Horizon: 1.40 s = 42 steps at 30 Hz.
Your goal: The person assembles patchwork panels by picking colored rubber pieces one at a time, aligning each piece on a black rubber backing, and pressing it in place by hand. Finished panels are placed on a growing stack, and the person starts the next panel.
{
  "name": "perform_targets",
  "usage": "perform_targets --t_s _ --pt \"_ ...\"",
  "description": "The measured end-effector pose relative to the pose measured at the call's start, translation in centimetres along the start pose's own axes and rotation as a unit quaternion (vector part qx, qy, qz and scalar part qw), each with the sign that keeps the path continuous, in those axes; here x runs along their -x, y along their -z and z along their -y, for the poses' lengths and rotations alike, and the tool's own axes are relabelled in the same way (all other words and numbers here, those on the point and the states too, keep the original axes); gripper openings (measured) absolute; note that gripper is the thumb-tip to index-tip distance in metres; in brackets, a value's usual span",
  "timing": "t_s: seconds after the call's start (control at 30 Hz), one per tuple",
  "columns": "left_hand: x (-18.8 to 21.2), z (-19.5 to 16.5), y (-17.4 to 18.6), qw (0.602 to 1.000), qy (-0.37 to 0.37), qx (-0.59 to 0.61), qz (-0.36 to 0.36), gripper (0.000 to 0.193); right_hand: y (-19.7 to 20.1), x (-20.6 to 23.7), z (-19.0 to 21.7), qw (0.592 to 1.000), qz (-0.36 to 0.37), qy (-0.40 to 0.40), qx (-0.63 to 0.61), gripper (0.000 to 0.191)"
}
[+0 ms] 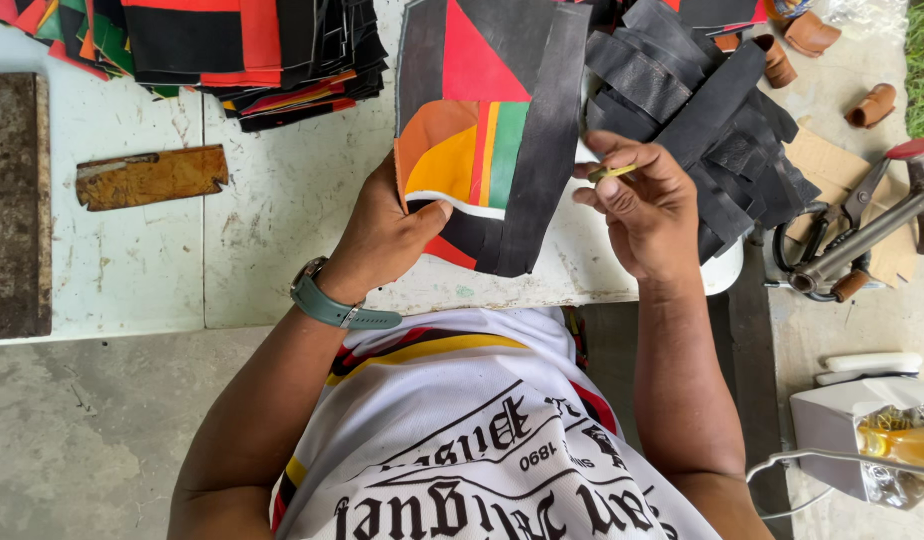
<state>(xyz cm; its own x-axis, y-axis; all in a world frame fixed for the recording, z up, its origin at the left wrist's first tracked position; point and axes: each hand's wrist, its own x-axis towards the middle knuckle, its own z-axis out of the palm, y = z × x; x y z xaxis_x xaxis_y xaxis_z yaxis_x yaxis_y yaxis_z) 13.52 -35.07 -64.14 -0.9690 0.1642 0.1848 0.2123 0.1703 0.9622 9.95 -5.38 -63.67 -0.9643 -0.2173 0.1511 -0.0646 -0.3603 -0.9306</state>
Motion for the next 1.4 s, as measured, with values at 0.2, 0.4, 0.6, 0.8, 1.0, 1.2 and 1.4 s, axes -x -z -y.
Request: perform_targets --t_s 0.2,0.4,0.6,0.8,1.0,1.2,1.4 --pt "1.3 -0.7 1.6 0.995 -0.018 -0.098 0.003 0.074 -0.8 -1.6 0.6 0.977 -0.025 0.042 0.210 0.015" --pt "-2.8 -3.2 0.2 0.936 -0.109 -0.334 -0.037 0.069 -2.0 -3.8 0.9 0.879 0.046 0.123 0.459 0.023" --pt "-8.4 0.5 -2.3 0.949 -0.039 -0.304 0.072 0.087 -5.9 -8.5 -1.0 0.816 0.152 0.133 0.542 0.035" --pt "-8.4 0.7 -2.5 0.951 -0.024 -0.296 0.082 0.092 -5.7 -9.5 -0.4 0.776 0.227 0.160 0.566 0.036" --pt "-9.3 -0.3 -3.1 0.939 -0.011 -0.322 0.118 0.098 -5.9 -10.4 0.3 0.749 0.236 0.148 0.601 0.033" --pt "-9.6 -0.5 -3.5 0.926 -0.027 -0.347 0.145 0.094 -5.9 -10.8 0.7 0.718 0.266 0.176 0.618 0.029" --pt "-9.8 -0.7 -3.3 0.919 0.003 -0.360 0.163 0.086 -6.3 -10.6 0.8 0.723 0.274 0.221 0.595 0.026"
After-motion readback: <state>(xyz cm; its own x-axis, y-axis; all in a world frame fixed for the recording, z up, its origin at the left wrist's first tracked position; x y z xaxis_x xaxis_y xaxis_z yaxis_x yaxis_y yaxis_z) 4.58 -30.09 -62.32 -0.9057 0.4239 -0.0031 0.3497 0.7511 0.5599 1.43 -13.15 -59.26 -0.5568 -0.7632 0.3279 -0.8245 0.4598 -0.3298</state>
